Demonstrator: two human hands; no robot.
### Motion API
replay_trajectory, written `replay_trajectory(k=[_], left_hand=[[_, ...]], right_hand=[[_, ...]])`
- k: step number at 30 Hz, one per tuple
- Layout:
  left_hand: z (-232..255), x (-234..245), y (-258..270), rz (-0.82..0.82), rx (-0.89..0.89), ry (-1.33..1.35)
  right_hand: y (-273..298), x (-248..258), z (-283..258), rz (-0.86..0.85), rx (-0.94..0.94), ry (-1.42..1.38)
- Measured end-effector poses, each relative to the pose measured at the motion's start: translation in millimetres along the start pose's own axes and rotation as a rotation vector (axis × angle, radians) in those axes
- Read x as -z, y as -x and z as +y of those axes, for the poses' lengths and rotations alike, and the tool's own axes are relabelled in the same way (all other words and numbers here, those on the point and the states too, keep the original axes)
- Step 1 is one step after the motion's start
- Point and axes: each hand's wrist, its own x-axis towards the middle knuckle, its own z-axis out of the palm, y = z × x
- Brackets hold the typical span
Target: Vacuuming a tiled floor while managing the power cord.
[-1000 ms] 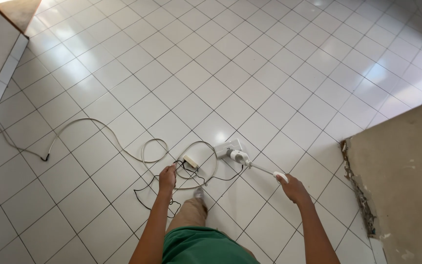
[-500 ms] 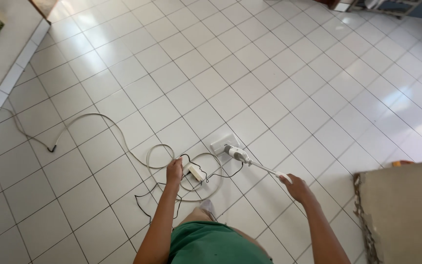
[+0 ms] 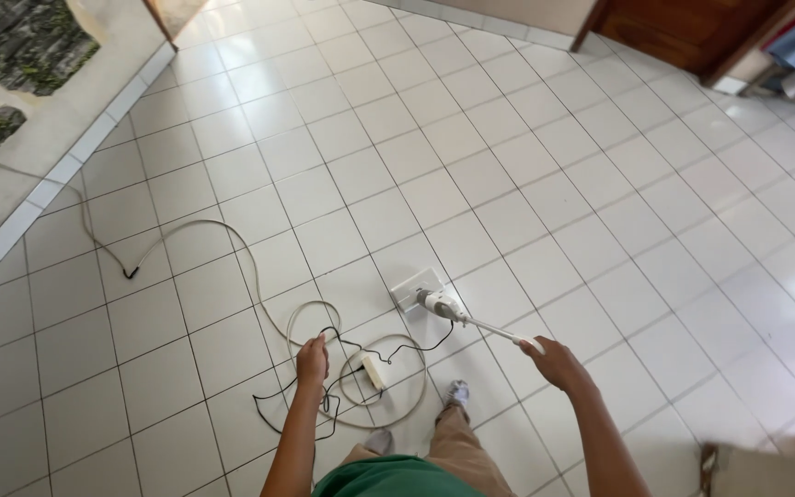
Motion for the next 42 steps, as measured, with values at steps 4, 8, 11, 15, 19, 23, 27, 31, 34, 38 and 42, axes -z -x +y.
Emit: replay_trajectory(k=[4, 8, 11, 15, 19, 23, 27, 31, 34, 38, 42], left_hand=[[6.1, -22.9, -2.1, 0.097, -0.001, 0.090], [11.4, -46.9, -2.5, 0.160, 0.023, 0.181], [11.1, -65.3, 2.1, 0.242, 0.031, 0.248], [5.2, -82.1, 1.4, 0.371, 0.063, 0.278], [-6.0, -98.3, 5.6, 0.402, 0.006, 0.363], [5.3, -112.8, 25.1, 0.444, 0.024, 0.390], [-2.6, -119.9, 29.7, 0.480, -0.018, 0.403], [0.3, -130.4, 25.2, 0.502, -0.008, 0.435], [12.8, -144.2, 25.9, 0.479, 0.007, 0.380], [30.7, -168.6, 19.8, 0.442, -0.010, 0.330], [39.5, -199.1, 10.5, 0.386, -0.027, 0.248]], right_hand=[[-61.6, 35.4, -26.5, -0.075, 0.056, 0.064], [-119.6, 62.4, -55.6, -0.150, 0.131, 0.064], [-168.4, 59.0, -64.7, -0.177, 0.201, 0.057], [-203.0, 45.7, -86.1, -0.252, 0.230, -0.032], [-217.9, 22.5, -94.6, -0.293, 0.177, -0.112], [-240.7, -5.7, -92.5, -0.327, 0.226, -0.245], [-231.4, 14.7, -92.8, -0.271, 0.344, -0.429], [-242.5, 48.7, -78.6, -0.222, 0.374, -0.499], [-251.6, 71.8, -58.6, 0.004, 0.335, -0.328], [-238.6, 106.6, -46.5, 0.086, 0.225, -0.255], [-213.6, 132.0, -44.8, 0.150, 0.100, -0.309]])
